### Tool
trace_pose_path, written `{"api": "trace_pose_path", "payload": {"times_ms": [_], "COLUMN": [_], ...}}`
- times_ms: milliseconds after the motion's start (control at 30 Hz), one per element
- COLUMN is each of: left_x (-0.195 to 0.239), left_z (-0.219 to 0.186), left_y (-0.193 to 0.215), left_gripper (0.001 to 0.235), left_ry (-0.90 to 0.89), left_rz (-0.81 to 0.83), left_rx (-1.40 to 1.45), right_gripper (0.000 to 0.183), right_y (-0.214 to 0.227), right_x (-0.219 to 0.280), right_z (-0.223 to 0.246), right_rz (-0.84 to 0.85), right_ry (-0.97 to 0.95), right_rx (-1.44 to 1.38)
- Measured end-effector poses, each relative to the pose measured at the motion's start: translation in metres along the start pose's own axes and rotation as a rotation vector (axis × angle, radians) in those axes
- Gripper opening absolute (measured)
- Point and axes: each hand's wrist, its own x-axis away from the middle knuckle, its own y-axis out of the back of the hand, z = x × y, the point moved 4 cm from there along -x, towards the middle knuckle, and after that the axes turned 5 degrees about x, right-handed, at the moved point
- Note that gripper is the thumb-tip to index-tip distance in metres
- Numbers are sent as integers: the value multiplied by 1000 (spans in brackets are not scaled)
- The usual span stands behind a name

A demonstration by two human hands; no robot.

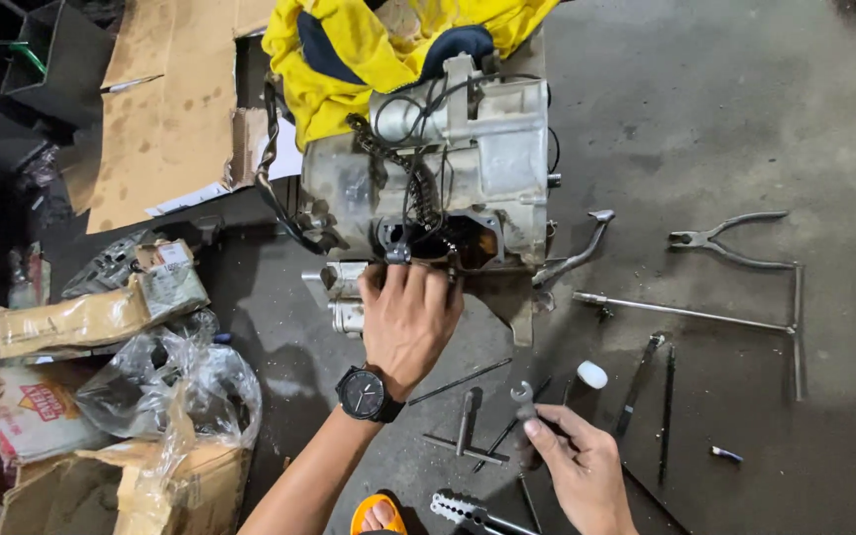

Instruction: The person works on a disassembled engine block, using a wrench and pliers to tighten and adjust internal components. They repeatedly insert and remove a small metal part, repositioning it within the engine cavity and securing it with tools.

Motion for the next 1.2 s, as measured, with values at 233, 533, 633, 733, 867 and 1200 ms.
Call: {"api": "trace_pose_path", "payload": {"times_ms": [233,533,633,733,867,1200], "left_x": [11,14,18,18,13,15], "left_z": [8,10,14,13,11,14], "left_y": [-11,-3,-7,-3,14,21], "left_gripper": [32,32,31,30,32,27], "left_ry": [125,124,111,108,130,121], "left_rz": [88,54,43,78,31,-17], "left_rx": [26,40,22,2,71,125], "right_gripper": [32,32,32,32,32,31], "right_y": [-6,-8,-6,-8,-9,-12], "right_x": [4,8,9,10,14,14], "right_z": [5,2,2,0,8,3], "right_rz": [8,51,45,44,46,57], "right_ry": [-52,-34,-45,-38,-39,3], "right_rx": [6,-84,-100,-72,-24,7]}}
